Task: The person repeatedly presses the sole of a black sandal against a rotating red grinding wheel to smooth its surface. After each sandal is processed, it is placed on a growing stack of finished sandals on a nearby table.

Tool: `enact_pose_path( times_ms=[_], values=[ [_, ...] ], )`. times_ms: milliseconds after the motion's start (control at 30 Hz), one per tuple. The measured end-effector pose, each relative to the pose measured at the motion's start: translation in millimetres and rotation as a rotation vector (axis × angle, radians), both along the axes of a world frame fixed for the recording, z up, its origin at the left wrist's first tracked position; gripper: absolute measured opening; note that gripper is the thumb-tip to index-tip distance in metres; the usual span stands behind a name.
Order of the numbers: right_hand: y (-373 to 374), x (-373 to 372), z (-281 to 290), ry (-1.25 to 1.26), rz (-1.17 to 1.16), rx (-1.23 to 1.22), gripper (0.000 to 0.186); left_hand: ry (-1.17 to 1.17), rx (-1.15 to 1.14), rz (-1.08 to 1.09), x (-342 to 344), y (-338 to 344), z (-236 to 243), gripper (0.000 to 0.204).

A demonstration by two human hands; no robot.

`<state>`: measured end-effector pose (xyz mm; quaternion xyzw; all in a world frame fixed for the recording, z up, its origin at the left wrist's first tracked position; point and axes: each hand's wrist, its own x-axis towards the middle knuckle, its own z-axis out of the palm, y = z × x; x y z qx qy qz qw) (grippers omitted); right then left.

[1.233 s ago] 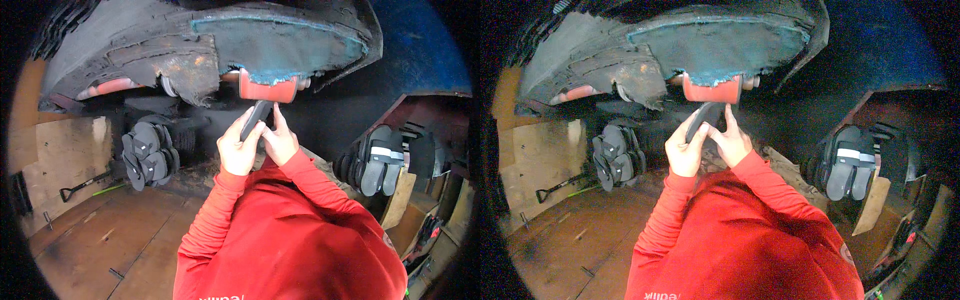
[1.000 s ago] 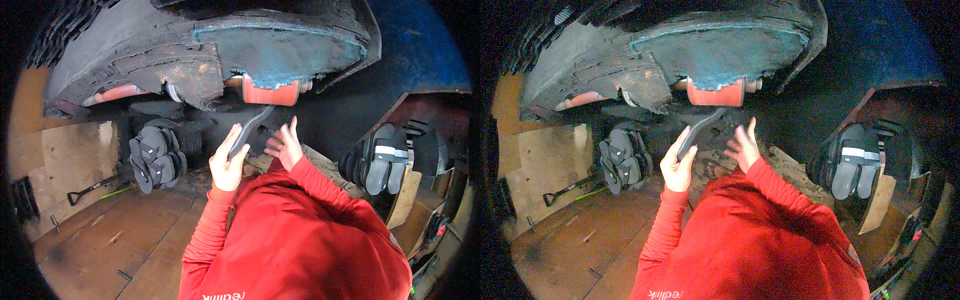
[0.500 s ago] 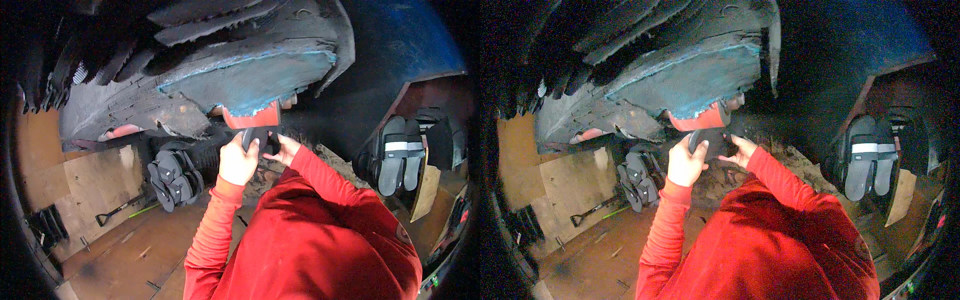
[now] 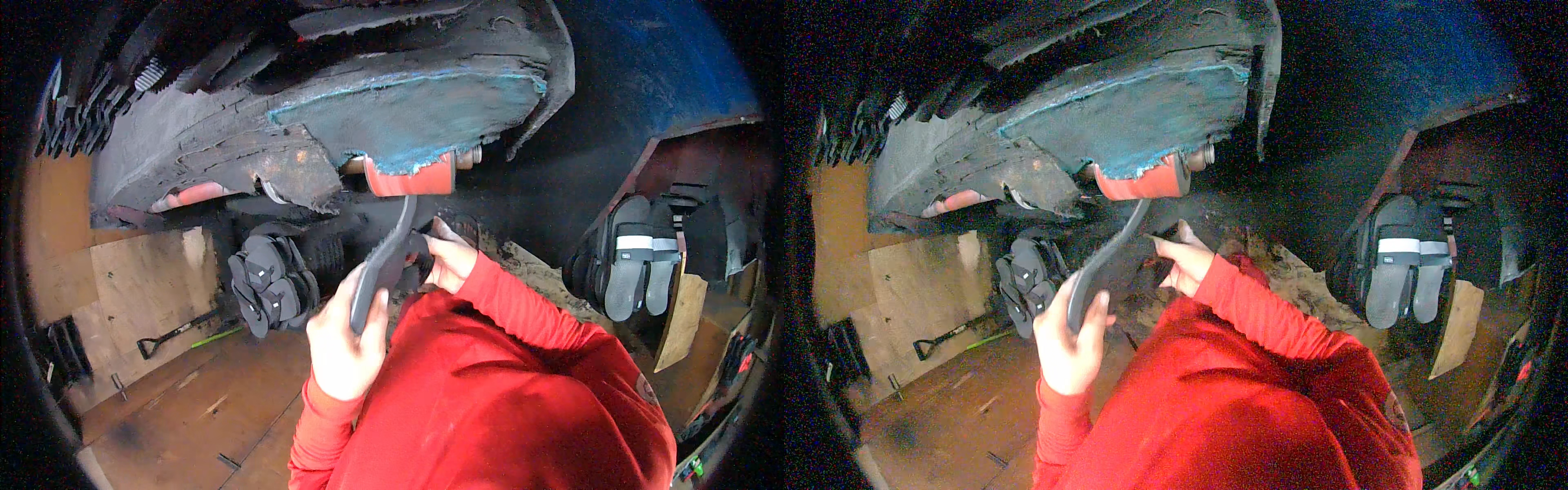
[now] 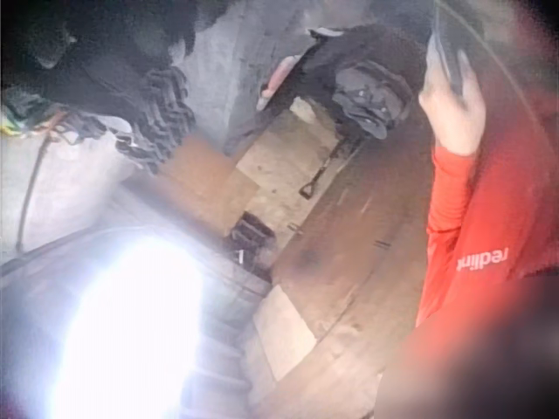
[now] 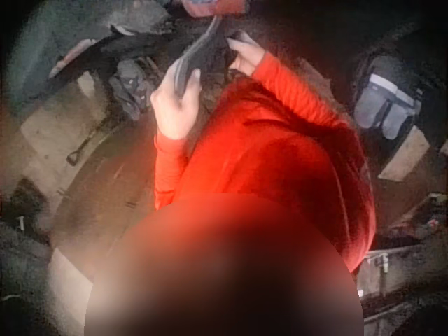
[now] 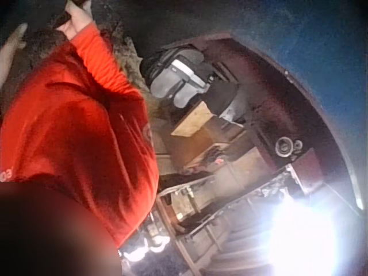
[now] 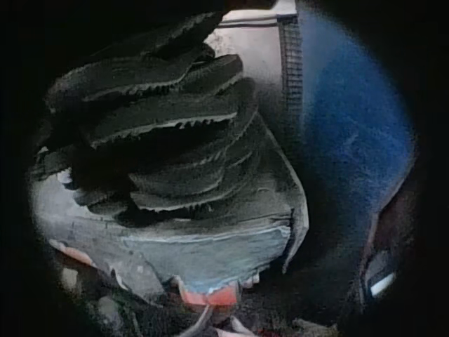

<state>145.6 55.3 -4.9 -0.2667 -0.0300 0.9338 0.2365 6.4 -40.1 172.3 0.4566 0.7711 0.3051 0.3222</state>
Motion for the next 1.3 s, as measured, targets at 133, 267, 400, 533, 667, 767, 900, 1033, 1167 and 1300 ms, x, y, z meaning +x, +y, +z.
enact_pose_path(
  times_ms=[133, 267, 400, 533, 667, 767, 900, 1033, 1167, 1300],
  values=[
    [-2.1, 1.8, 13.0, 0.033, 0.037, 0.063, 0.068, -0.05, 0.045, -0.007, 10.8, -11.9, 28.0, 0.036],
    [33.8, -8.0, -5.9, -0.042, 0.021, -0.001, 0.05, -0.048, -0.07, -0.003, 8.3, 35.1, -9.8, 0.034],
    [26.6, -7.2, -23.8, 0.146, -0.015, -0.034, 0.074, 0.064, 0.194, -0.033, 4.2, -3.3, -30.6, 0.034],
    [4.0, 4.8, -19.4, -0.009, -0.031, 0.119, 0.111, -0.001, 0.103, 0.054, 6.6, -71.9, -50.4, 0.041],
    [0.9, 10.2, -9.8, -0.168, 0.01, 0.353, 0.124, -0.117, 0.039, -0.094, 5.3, -84.7, -64.0, 0.058],
    [1.9, 0.8, -9.9, -0.155, 0.038, 0.373, 0.121, -0.485, -0.088, -0.013, -3.2, -43.3, -78.8, 0.081],
    [-3.2, -16.3, -10.6, -0.157, 0.02, 0.311, 0.094, -0.57, 0.093, -0.215, -18.0, 25.8, -119.0, 0.088],
    [2.3, -24.4, -7.3, -0.015, -0.055, 0.147, 0.055, -0.442, 0.104, -0.213, -21.0, 43.7, -127.3, 0.082],
    [27.4, -22.3, -12.6, -0.186, -0.046, 0.033, 0.04, -0.684, 0.007, -0.165, -18.9, 77.3, -134.7, 0.071],
    [49.6, -11.9, -27.9, -0.229, 0.003, 0.123, 0.028, -0.644, -0.23, -0.156, -17.5, 105.6, -162.9, 0.052]
  ],
)
